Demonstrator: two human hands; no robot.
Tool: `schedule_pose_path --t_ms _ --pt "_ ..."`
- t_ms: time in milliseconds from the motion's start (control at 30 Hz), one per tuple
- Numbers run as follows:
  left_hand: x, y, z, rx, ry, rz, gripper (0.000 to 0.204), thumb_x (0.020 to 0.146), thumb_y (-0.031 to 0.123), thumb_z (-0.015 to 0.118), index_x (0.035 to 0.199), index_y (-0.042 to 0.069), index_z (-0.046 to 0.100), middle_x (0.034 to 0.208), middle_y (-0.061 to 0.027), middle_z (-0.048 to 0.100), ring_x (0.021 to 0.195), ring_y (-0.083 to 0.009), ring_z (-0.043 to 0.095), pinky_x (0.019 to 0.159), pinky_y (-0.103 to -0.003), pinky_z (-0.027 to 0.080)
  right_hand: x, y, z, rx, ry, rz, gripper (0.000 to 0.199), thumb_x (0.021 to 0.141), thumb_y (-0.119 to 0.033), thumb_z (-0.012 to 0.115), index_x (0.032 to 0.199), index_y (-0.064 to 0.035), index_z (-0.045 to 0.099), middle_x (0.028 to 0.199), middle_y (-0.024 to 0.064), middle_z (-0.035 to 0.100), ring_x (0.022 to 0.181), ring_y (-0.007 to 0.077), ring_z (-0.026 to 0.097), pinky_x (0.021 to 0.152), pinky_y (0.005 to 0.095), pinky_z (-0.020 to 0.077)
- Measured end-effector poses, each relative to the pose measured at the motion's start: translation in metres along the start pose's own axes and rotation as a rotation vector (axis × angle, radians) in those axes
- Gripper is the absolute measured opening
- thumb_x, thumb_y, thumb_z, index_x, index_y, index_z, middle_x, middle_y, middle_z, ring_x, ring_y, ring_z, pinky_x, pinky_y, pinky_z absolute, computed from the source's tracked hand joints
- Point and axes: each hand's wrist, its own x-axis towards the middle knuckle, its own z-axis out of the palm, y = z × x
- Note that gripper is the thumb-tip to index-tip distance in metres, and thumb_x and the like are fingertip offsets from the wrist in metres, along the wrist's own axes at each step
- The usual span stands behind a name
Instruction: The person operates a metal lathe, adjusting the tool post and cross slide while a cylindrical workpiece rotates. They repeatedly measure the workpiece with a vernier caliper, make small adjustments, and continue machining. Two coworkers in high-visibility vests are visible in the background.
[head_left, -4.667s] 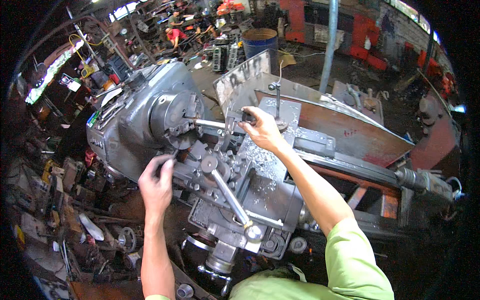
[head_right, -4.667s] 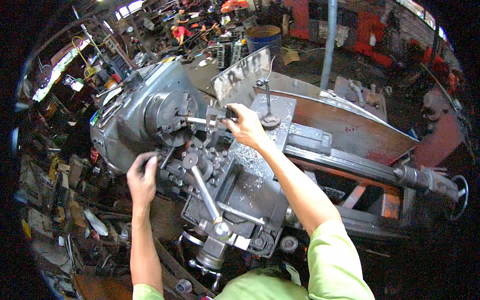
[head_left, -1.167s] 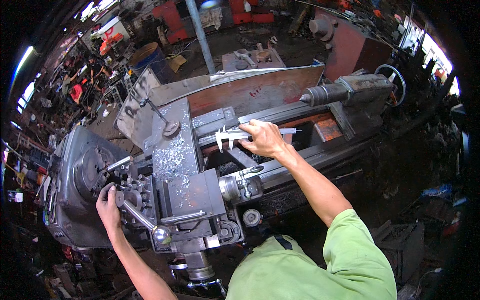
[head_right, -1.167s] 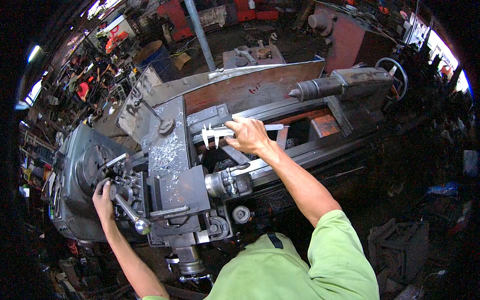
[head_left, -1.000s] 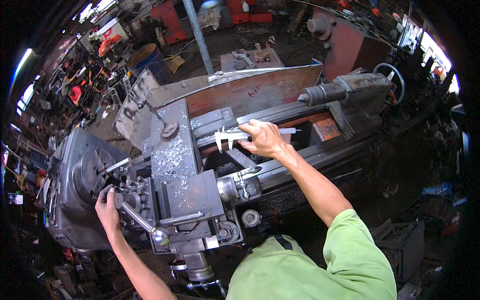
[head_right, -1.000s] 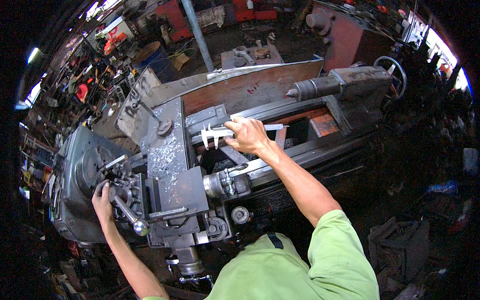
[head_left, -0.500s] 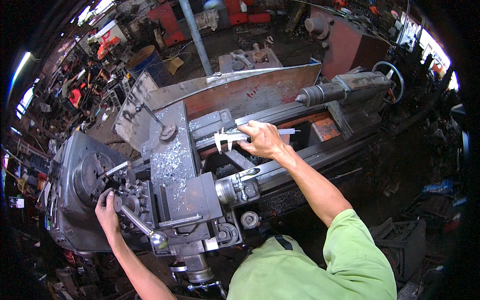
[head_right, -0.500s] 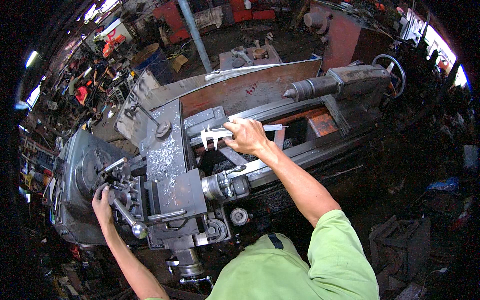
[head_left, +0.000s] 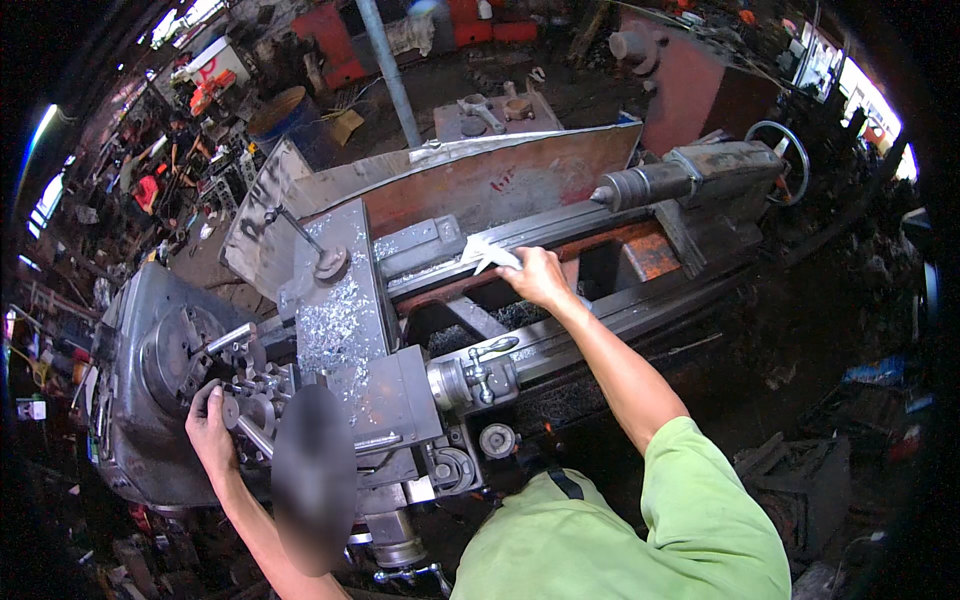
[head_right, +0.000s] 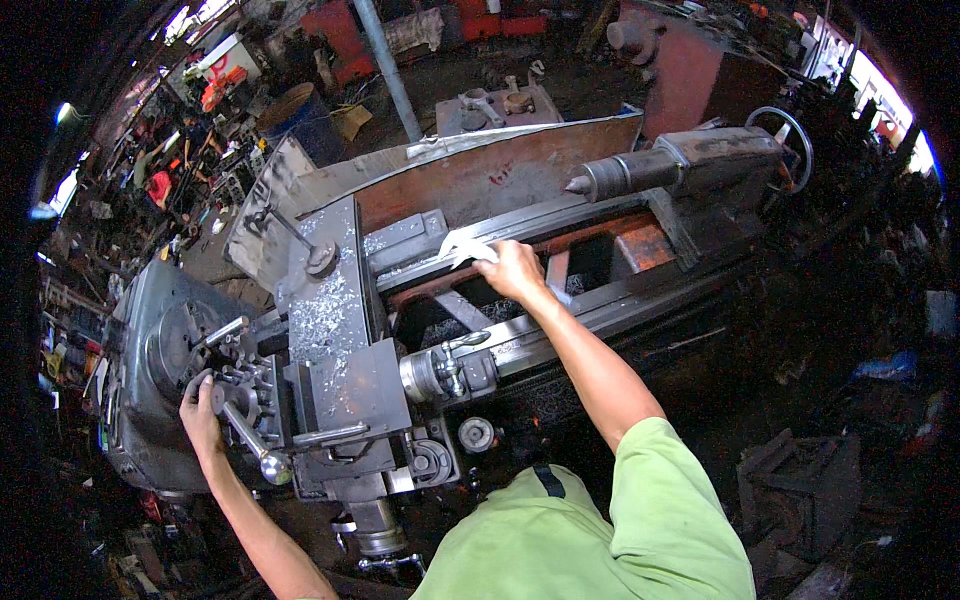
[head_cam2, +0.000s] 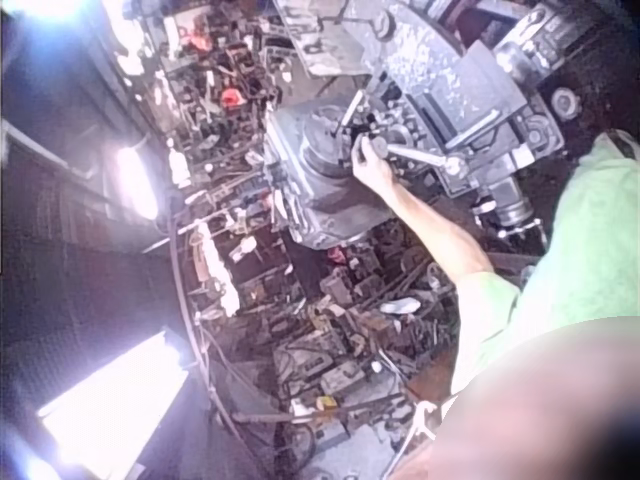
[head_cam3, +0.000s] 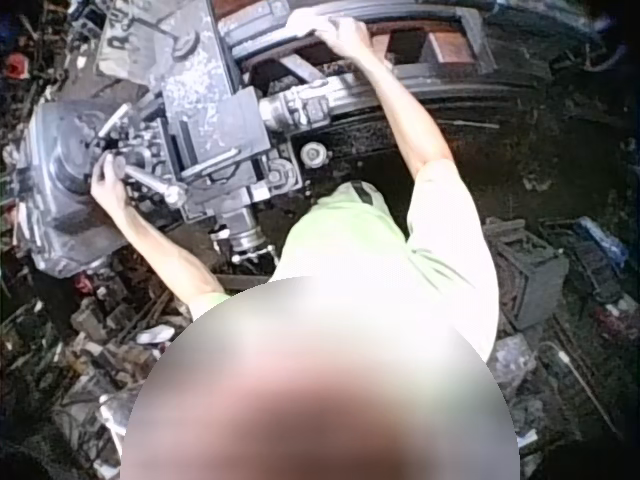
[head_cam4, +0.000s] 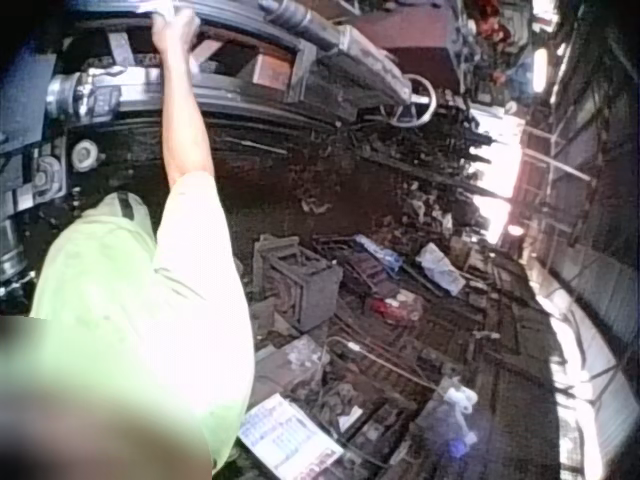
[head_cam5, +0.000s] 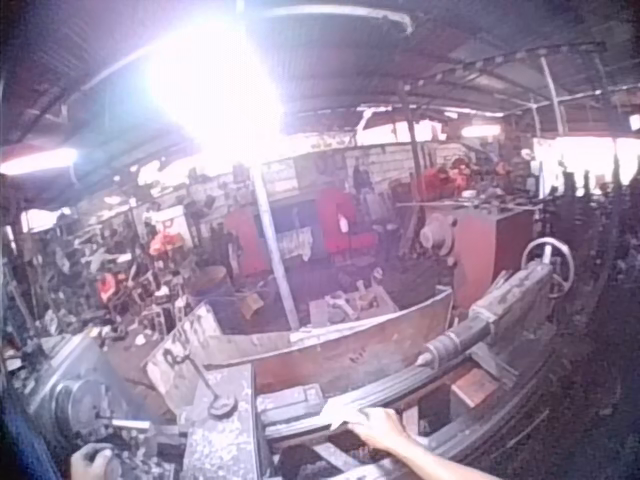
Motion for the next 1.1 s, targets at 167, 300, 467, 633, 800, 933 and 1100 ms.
schedule_pose_path --t_ms 167,300,467,633,800,933,1100 --pt "-0.002 0.003 0.000 -0.008 -0.011 0.013 0.025 0.093 0.016 0.063 0.107 -0.004 0.068 0.090 -0.0034 0.064 0.081 -0.0101 0.056 0.075 -0.024 0.046 0.021 0.051 0.034 0.052 0.158 0.350 0.033 0.079 -0.021 0.069 0.106 -0.0017 0.069 0.100 0.0237 0.069 0.099 0.0391 0.066 0.087 0.0451 0.0512" --pt "-0.002 0.007 0.001 0.043 0.009 0.024 0.025 0.093 0.015 0.062 0.108 -0.004 0.068 0.092 -0.0037 0.065 0.082 -0.0104 0.057 0.076 -0.024 0.046 0.033 0.078 0.048 0.039 0.147 0.395 0.035 0.078 -0.023 0.066 0.110 -0.0083 0.070 0.102 0.0235 0.069 0.102 0.0375 0.065 0.092 0.0431 0.0489" --pt "-0.004 0.003 0.001 0.149 0.045 0.088 0.028 0.089 0.020 0.065 0.106 -0.002 0.070 0.093 -0.0104 0.071 0.087 -0.0151 0.063 0.082 -0.029 0.049 0.013 0.067 0.032 -0.178 0.155 0.214 0.041 0.075 -0.030 0.063 0.109 -0.0074 0.070 0.099 0.0254 0.068 0.098 0.0423 0.063 0.095 0.0466 0.0451" --pt "-0.008 0.002 0.004 -0.004 0.190 0.012 0.024 0.088 0.017 0.066 0.102 -0.002 0.070 0.081 -0.0087 0.071 0.076 -0.0118 0.066 0.071 -0.027 0.051 -0.089 0.031 -0.001 -0.015 0.262 -0.038 0.025 0.087 -0.018 0.065 0.094 0.0053 0.065 0.085 0.0243 0.065 0.080 0.0376 0.065 0.069 0.0449 0.0468" --pt "-0.006 0.000 0.005 -0.081 0.228 -0.006 0.024 0.087 0.017 0.066 0.102 -0.002 0.070 0.080 -0.0073 0.071 0.072 -0.0104 0.064 0.068 -0.026 0.049 -0.228 0.059 0.034 -0.100 0.082 0.089 0.031 0.085 -0.024 0.065 0.075 0.0054 0.064 0.075 0.0267 0.063 0.073 0.0432 0.064 0.067 0.0476 0.0476" --pt "-0.003 -0.006 0.001 -0.255 0.286 0.013 0.022 0.089 0.017 0.065 0.100 -0.002 0.070 0.080 -0.0036 0.069 0.074 -0.0090 0.061 0.068 -0.024 0.048 -0.297 0.112 0.097 -0.315 -0.121 0.121 0.050 0.081 -0.032 0.072 0.117 0.0018 0.063 0.090 0.0257 0.069 0.084 0.0420 0.068 0.079 0.0440 0.0528" --pt "-0.031 -0.021 -0.018 -0.417 0.445 0.139 0.022 0.093 0.019 0.063 0.106 0.003 0.069 0.087 -0.0006 0.067 0.072 -0.0071 0.057 0.063 -0.022 0.044 -0.274 0.128 0.115 -0.111 -0.365 0.555 0.054 0.079 -0.027 0.073 0.122 0.0026 0.060 0.107 0.0265 0.068 0.105 0.0357 0.065 0.087 0.0416 0.0513"
